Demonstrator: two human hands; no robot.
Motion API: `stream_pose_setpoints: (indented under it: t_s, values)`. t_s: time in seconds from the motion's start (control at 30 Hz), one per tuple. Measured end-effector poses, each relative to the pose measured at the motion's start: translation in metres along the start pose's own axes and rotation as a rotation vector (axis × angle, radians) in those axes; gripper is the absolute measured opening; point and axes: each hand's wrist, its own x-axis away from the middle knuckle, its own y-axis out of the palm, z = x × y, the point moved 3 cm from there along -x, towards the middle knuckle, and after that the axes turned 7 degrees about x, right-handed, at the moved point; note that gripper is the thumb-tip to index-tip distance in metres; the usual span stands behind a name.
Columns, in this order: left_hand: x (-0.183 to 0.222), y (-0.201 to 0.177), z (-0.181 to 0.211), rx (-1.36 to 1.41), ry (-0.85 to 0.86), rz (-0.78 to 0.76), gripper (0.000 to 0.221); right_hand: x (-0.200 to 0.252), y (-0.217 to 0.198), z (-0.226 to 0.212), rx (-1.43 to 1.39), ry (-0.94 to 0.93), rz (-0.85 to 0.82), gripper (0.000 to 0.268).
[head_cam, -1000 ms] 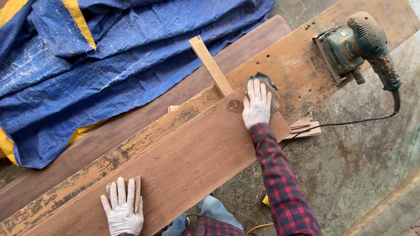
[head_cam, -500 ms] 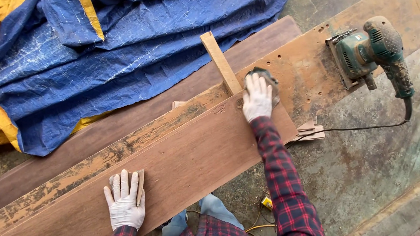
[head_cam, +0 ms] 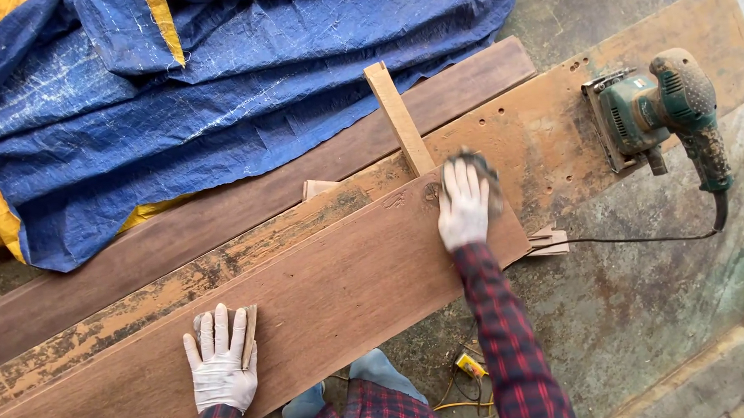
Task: The person sands a long wooden plank resting on supports in a workshop. They first run a green electric orbital sander along the plank surface, then set the sander aside and sand the wood by hand using sandpaper, working along the length of the board and over its edges.
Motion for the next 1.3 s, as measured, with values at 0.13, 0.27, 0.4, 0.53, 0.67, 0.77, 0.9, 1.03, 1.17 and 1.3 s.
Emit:
stream_pose_setpoints:
  t_s: [0.13, 0.27, 0.4, 0.53, 0.67, 0.77, 0.9, 1.03, 1.17, 1.3]
  values:
    - [0.001, -0.003, 0.0, 0.0, 0.015, 0.028, 0.067, -0.036, 0.009, 0.014, 0.04, -0.019, 0.012, 0.055]
    - [0.0, 0.003, -0.001, -0.03, -0.001, 0.008, 0.066, 0.032, -0.015, 0.027, 0.018, -0.053, -0.008, 0.062]
    - [-0.001, 0.003, -0.004, -0.009, -0.008, 0.005, 0.066, 0.05, -0.004, 0.048, 0.044, -0.047, -0.038, 0.064]
    - [0.0, 0.003, -0.001, -0.029, -0.016, -0.025, 0.067, -0.016, 0.005, 0.049, 0.026, -0.039, 0.029, 0.063]
    - [-0.002, -0.001, 0.002, 0.001, 0.013, 0.019, 0.067, -0.054, 0.023, 0.057, 0.01, -0.015, 0.045, 0.061]
    - [-0.003, -0.002, 0.0, -0.031, -0.011, -0.013, 0.067, -0.035, 0.014, 0.024, 0.113, -0.022, -0.014, 0.068]
    - [0.0, -0.006, -0.001, -0.034, 0.004, -0.024, 0.067, -0.028, 0.003, 0.015, 0.094, -0.181, -0.135, 0.071]
    - [-0.004, -0.005, 0.0, -0.033, -0.019, -0.028, 0.067, -0.048, 0.015, 0.028, 0.252, -0.001, -0.108, 0.062]
    - [-0.004, -0.004, 0.001, -0.043, -0.026, -0.058, 0.068, -0.025, 0.018, -0.03, 0.294, -0.142, -0.17, 0.076]
    - [0.002, 0.002, -0.001, -0.016, 0.001, -0.031, 0.067, -0.031, 0.013, 0.012, 0.208, -0.127, -0.118, 0.072]
